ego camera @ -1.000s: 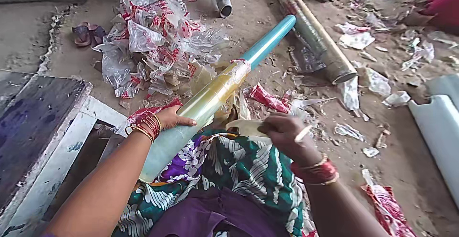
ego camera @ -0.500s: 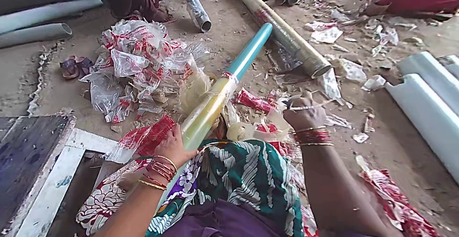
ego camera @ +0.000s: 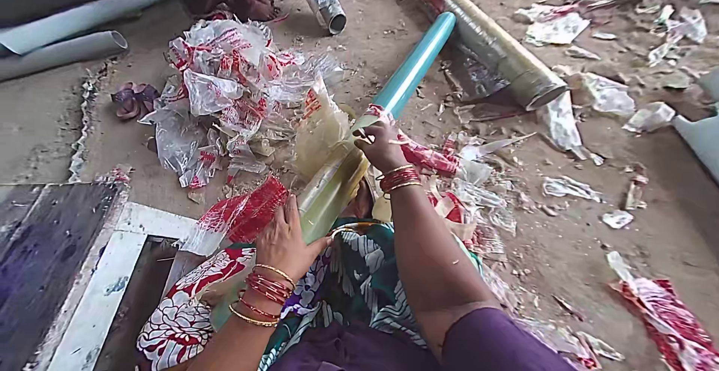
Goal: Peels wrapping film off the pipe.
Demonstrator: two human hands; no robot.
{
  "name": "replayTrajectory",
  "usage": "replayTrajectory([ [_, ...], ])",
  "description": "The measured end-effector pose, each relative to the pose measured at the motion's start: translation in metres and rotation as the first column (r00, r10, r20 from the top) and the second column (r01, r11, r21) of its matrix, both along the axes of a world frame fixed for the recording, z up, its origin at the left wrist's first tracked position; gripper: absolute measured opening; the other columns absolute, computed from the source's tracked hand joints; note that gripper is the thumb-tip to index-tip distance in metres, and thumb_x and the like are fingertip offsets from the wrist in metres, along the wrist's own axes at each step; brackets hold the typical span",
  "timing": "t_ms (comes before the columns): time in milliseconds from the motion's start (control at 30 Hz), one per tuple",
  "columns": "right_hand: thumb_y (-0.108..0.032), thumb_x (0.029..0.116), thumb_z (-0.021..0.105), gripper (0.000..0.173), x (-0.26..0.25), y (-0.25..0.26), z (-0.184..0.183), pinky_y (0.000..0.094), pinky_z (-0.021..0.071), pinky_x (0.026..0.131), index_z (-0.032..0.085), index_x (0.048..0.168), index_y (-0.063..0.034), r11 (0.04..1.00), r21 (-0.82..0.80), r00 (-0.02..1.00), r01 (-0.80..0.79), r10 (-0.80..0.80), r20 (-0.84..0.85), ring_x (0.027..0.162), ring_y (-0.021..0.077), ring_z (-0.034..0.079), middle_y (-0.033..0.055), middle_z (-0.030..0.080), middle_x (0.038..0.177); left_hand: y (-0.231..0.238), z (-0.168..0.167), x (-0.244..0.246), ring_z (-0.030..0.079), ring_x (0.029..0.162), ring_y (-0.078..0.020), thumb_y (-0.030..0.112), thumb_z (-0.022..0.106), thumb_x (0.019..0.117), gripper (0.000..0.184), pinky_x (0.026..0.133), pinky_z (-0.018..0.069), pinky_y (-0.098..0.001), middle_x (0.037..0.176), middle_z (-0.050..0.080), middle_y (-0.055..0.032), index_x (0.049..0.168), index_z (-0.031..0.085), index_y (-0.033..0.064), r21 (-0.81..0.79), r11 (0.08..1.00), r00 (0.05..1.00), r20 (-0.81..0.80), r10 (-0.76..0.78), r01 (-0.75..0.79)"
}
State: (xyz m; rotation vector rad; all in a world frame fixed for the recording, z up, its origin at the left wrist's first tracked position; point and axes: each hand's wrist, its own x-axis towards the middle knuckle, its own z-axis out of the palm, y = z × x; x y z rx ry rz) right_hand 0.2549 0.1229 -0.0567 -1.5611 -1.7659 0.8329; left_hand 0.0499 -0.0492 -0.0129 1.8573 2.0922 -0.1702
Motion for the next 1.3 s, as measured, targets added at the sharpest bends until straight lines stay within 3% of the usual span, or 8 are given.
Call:
replayTrajectory([
  [133,-0.012,0.0903,0.076,0.016,0.013,0.003,-0.024,0.0504,0.0495,0.097,0.078,0.101,-0.0003,0.994,0.103,0.999,-0.045,0.044,0.007,0.111,0.0307,0.063,0.0189,0.066,0.116,-0.004,-0.013,-0.010,0.053,0.133,-0.0460,0.050,0.075,0.0896,0.085,0.106,0.0462,-0.0590,0.153,0.046,-0.0274,0.153,0.046,0.0021,0.245,0.969,0.986,0.169,-0.002,-0.040],
  [267,-0.009,0.0888,0.073,0.011,0.003,0.007,-0.032,0.0509,0.0505,0.091,0.076,0.089,0.0018,0.973,0.227,0.998,-0.026,0.037,-0.045,0.102,0.0307,0.065,0.0176,0.069,0.102,-0.003,-0.021,-0.016,0.061,0.123,-0.0448,0.039,0.076,0.0891,0.047,0.101,0.0493,-0.0587,0.129,0.067,-0.0219,0.123,0.075,0.0066,0.474,0.880,0.979,0.191,-0.066,-0.033],
  [600,-0.008,0.0965,0.062,0.016,-0.007,0.017,-0.039,0.0556,0.0539,0.089,0.077,0.100,-0.0023,0.927,0.343,0.988,-0.153,0.146,0.047,0.104,0.0325,0.069,0.0156,0.071,0.111,0.008,-0.013,-0.024,0.074,0.091,-0.0371,0.014,0.064,0.0986,0.019,0.082,0.0561,-0.0576,0.097,0.076,-0.0183,0.100,0.080,0.0031,0.516,0.853,0.994,0.026,-0.110,0.081],
  [733,-0.003,0.0965,0.056,0.016,-0.010,0.016,-0.036,0.0618,0.0548,0.077,0.071,0.099,0.0010,0.925,0.335,0.976,-0.182,0.129,0.174,0.098,0.0394,0.072,0.0189,0.070,0.117,0.003,-0.010,-0.015,0.074,0.090,-0.0340,0.017,0.068,0.0960,0.020,0.082,0.0581,-0.0528,0.096,0.076,-0.0181,0.101,0.080,0.0021,0.516,0.856,0.994,0.067,-0.084,0.038],
  [1000,-0.004,0.0972,0.058,0.015,-0.012,0.012,-0.017,0.0622,0.0532,0.083,0.068,0.104,0.0049,0.972,0.168,0.966,-0.164,0.124,0.227,0.106,0.0424,0.068,0.0238,0.066,0.122,-0.005,0.000,-0.002,0.073,0.089,-0.0367,0.034,0.075,0.0917,0.037,0.081,0.0571,-0.0540,0.096,0.075,-0.0210,0.103,0.079,-0.0012,0.448,0.893,0.997,0.036,-0.073,0.049],
  [1100,-0.003,0.0968,0.057,0.015,-0.019,0.011,-0.012,0.0597,0.0544,0.080,0.067,0.104,0.0047,0.969,0.168,0.946,-0.179,0.123,0.299,0.103,0.0419,0.069,0.0234,0.065,0.122,0.009,0.013,0.002,0.071,0.083,-0.0354,0.051,0.072,0.0920,0.052,0.076,0.0547,-0.0545,0.088,0.072,-0.0192,0.103,0.078,0.0000,0.315,0.948,0.998,-0.002,-0.055,0.053],
  [1233,-0.005,0.0982,0.056,0.017,-0.021,0.012,-0.014,0.0602,0.0548,0.080,0.068,0.107,0.0042,0.973,0.189,0.960,-0.130,0.076,0.269,0.105,0.0418,0.070,0.0234,0.065,0.127,0.046,0.014,0.013,0.065,0.112,-0.0395,0.058,0.071,0.0913,0.071,0.095,0.0517,-0.0580,0.123,0.067,-0.0223,0.137,0.065,0.0030,0.157,0.986,0.997,0.048,-0.068,0.059],
  [1300,-0.005,0.0987,0.057,0.018,-0.021,0.012,-0.015,0.0604,0.0543,0.084,0.068,0.108,0.0056,0.972,0.206,0.973,-0.109,0.062,0.223,0.107,0.0421,0.069,0.0246,0.066,0.125,0.068,0.006,0.022,0.065,0.115,-0.0392,0.057,0.070,0.0931,0.071,0.097,0.0518,-0.0572,0.127,0.065,-0.0229,0.136,0.065,0.0008,0.149,0.984,0.993,0.062,-0.103,0.093],
])
